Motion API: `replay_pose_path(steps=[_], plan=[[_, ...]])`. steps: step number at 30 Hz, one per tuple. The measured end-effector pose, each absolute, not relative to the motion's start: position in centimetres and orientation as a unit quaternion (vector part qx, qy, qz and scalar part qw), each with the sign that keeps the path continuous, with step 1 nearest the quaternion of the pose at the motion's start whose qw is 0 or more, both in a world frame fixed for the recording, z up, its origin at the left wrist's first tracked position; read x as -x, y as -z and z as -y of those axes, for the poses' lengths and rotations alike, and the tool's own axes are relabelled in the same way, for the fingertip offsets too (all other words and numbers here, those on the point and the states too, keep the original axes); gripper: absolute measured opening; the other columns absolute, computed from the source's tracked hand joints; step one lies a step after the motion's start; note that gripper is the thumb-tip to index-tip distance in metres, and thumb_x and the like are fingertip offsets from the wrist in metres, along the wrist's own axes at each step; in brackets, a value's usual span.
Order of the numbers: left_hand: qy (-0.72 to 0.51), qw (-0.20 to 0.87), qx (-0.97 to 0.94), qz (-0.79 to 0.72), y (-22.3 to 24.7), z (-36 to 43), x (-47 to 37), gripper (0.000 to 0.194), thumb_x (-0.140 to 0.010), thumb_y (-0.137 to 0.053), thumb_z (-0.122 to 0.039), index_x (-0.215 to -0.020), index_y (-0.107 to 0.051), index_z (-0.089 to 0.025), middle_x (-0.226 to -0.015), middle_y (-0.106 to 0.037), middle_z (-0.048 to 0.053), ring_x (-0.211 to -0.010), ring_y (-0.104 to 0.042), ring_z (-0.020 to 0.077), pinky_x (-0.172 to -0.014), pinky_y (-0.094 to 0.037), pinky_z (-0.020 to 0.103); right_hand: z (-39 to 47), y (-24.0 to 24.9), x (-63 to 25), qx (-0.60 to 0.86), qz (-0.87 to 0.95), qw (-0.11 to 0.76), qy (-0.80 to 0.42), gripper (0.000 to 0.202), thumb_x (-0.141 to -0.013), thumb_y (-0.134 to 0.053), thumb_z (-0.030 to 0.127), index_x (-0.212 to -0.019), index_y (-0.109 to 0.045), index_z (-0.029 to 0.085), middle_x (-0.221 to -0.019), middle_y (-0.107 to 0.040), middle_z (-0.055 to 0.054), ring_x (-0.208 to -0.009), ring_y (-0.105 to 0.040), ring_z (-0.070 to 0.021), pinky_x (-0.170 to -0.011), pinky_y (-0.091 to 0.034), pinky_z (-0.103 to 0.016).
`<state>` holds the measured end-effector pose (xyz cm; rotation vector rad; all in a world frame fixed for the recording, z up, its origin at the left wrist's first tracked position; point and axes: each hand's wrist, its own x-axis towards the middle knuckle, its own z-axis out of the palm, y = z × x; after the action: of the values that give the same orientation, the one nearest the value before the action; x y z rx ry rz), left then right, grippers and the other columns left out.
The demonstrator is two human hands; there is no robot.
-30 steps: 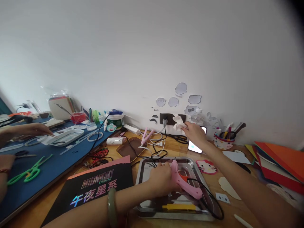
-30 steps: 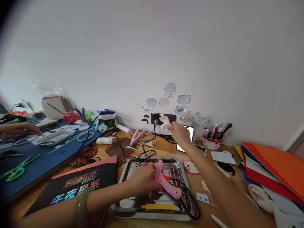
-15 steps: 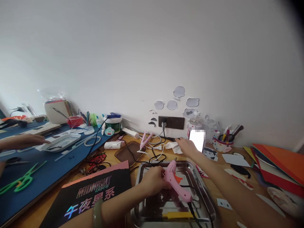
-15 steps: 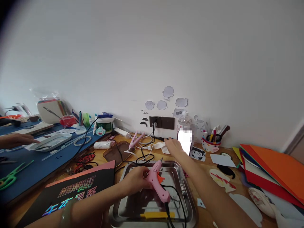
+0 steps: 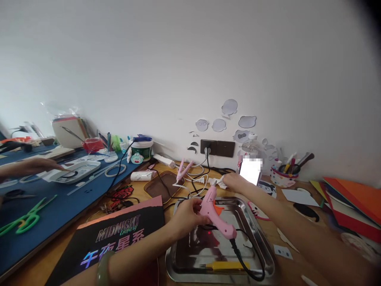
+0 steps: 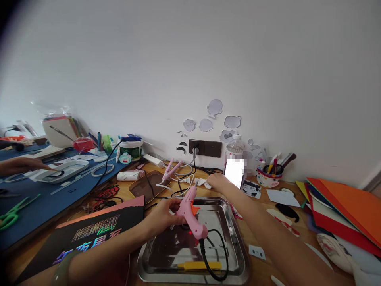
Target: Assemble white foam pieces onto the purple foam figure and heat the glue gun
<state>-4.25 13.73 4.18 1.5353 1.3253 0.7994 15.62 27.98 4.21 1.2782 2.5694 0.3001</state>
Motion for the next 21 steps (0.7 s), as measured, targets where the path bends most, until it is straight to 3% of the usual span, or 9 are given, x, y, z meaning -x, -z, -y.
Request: replay_pose_path(steps=[9, 21], plan=[[-0.325, 0.461, -0.623, -0.543, -3.5, -14.2, 4.5, 0.041, -0.053, -0.069, -0.022, -0.092, -0.061, -0.010, -0.076, -0.062, 0.001, -0.069, -0.054, 0.0158, -0.063, -0.039, 0.023, -28.8, -3.6, -15.4, -0.422, -0.889, 0.134, -0.114, 0.025, -0.085, -0.052, 0.029, -0.103, -0.055, 0.013, -0.105, -0.057, -0.007, -0.091, -0.056, -0.0176, -0.078, -0.047, -0.038], [-0.316, 0.443, -0.635, -0.548, -2.3, -14.3, 5.2, 0.042, -0.054, -0.069, -0.025, -0.093, -0.061, -0.012, -0.080, -0.063, 0.003, -0.070, -0.055, 0.0164, -0.062, -0.040, 0.023, -30.1, -4.2, -16.0, -0.562, -0.822, 0.031, -0.086, 0.027, -0.086, -0.049, 0.031, -0.108, -0.052, 0.016, -0.105, -0.056, -0.005, -0.088, -0.057, -0.0166, -0.073, -0.048, -0.035]])
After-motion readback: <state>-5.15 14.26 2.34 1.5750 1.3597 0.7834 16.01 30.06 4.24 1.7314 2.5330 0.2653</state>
